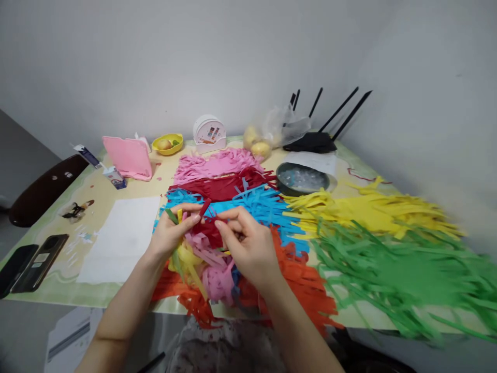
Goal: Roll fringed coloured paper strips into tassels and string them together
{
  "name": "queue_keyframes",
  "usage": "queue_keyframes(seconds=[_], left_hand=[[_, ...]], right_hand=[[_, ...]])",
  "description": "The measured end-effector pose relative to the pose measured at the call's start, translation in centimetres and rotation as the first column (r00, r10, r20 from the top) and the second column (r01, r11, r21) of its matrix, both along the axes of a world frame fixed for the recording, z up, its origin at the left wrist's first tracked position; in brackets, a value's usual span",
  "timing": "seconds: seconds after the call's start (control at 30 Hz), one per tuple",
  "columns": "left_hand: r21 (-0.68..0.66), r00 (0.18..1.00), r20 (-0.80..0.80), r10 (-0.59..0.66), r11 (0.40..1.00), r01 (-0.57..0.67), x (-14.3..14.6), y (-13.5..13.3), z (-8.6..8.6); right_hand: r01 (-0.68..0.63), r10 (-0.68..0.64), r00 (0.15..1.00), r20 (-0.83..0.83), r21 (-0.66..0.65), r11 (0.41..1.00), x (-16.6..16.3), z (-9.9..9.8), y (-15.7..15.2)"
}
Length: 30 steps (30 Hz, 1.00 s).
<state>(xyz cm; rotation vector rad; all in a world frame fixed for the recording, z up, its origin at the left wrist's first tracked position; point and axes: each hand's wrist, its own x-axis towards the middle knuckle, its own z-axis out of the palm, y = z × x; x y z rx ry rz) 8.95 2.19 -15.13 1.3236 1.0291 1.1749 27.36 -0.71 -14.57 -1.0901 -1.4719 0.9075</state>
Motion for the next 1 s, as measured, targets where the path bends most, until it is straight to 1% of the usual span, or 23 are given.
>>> queue_keyframes(seconds=[0.1, 0.23, 0.33, 0.4, 0.47, 0.5, 0.53, 0.6, 0.67, 0.7, 0.77, 0.8, 0.83, 0.87, 0.9, 0.93, 0.97, 1.0], left_hand=[[-0.007, 1.000, 0.007, -0.021, 1.000, 0.021, 0.1, -0.2, 0.2], [-0.016, 0.999, 0.022, -0.032, 0.999, 0.033, 0.2, -0.4, 0.3], [0.001, 0.998, -0.040, -0.056, 0.998, 0.056, 0.1, -0.5, 0.4], [0.070, 0.987, -0.132, -0.093, 0.992, 0.103, 0.2, -0.7, 0.6], [0.170, 0.964, -0.242, -0.108, 0.974, 0.152, 0.3, -0.9, 0.7], [0.218, 0.951, -0.290, -0.104, 0.961, 0.171, 0.4, -1.1, 0.8], [0.258, 0.939, -0.331, -0.094, 0.948, 0.186, 0.5, -1.2, 0.8], [0.303, 0.918, -0.389, -0.081, 0.930, 0.210, 0.6, -1.2, 0.7], [0.300, 0.900, -0.427, -0.089, 0.924, 0.235, 0.5, -1.2, 0.6], [0.293, 0.898, -0.431, -0.089, 0.928, 0.232, 0.4, -1.1, 0.6], [0.280, 0.918, -0.388, -0.083, 0.938, 0.203, 0.2, -0.9, 0.5], [0.275, 0.936, -0.342, -0.081, 0.944, 0.182, 0.1, -0.9, 0.6], [0.268, 0.952, -0.293, -0.089, 0.948, 0.171, -0.1, -0.9, 0.7], [0.260, 0.963, -0.247, -0.110, 0.950, 0.175, -0.2, -0.9, 0.8], [0.249, 0.967, -0.211, -0.139, 0.950, 0.191, -0.2, -0.9, 0.9], [0.237, 0.968, -0.188, -0.168, 0.948, 0.211, -0.3, -1.0, 1.0], [0.227, 0.965, -0.179, -0.192, 0.946, 0.230, -0.2, -1.2, 1.1], [0.222, 0.961, -0.180, -0.208, 0.944, 0.245, -0.2, -1.3, 1.2]], right_hand=[[-0.043, 0.043, 0.999, 0.007, -0.026, 0.999, -0.2, -0.3, -0.3], [-0.034, 0.033, 0.999, -0.027, -0.051, 0.998, -0.4, -0.2, -0.4], [-0.054, 0.047, 0.995, -0.083, -0.082, 0.995, -0.4, 0.1, -0.3], [-0.115, 0.095, 0.984, -0.154, -0.127, 0.985, -0.3, 0.1, 0.0], [-0.202, 0.164, 0.964, -0.209, -0.173, 0.964, -0.2, -0.1, 0.4], [-0.226, 0.185, 0.959, -0.217, -0.185, 0.956, -0.2, -0.2, 0.6], [-0.222, 0.183, 0.960, -0.210, -0.181, 0.958, -0.1, -0.4, 0.7], [-0.137, 0.112, 0.976, -0.189, -0.125, 0.983, 0.2, -0.4, 0.9], [0.034, -0.041, 0.964, -0.261, -0.032, 0.999, 0.7, -0.1, 0.7], [0.136, -0.124, 0.934, -0.335, 0.012, 0.991, 0.9, 0.1, 0.5], [0.326, -0.251, 0.845, -0.472, 0.082, 0.942, 1.5, 0.8, 0.1], [0.384, -0.288, 0.828, -0.482, 0.113, 0.916, 1.6, 1.2, -0.1], [0.393, -0.299, 0.851, -0.433, 0.146, 0.908, 1.6, 1.5, -0.4], [0.353, -0.283, 0.899, -0.333, 0.171, 0.920, 1.5, 1.7, -0.5], [0.274, -0.237, 0.950, -0.201, 0.176, 0.946, 1.3, 1.9, -0.7], [0.176, -0.167, 0.984, -0.067, 0.164, 0.971, 0.9, 2.0, -0.7], [0.080, -0.087, 0.995, 0.044, 0.142, 0.987, 0.4, 2.0, -0.7], [-0.001, -0.015, 0.993, 0.120, 0.125, 0.992, -0.1, 2.0, -0.6]])
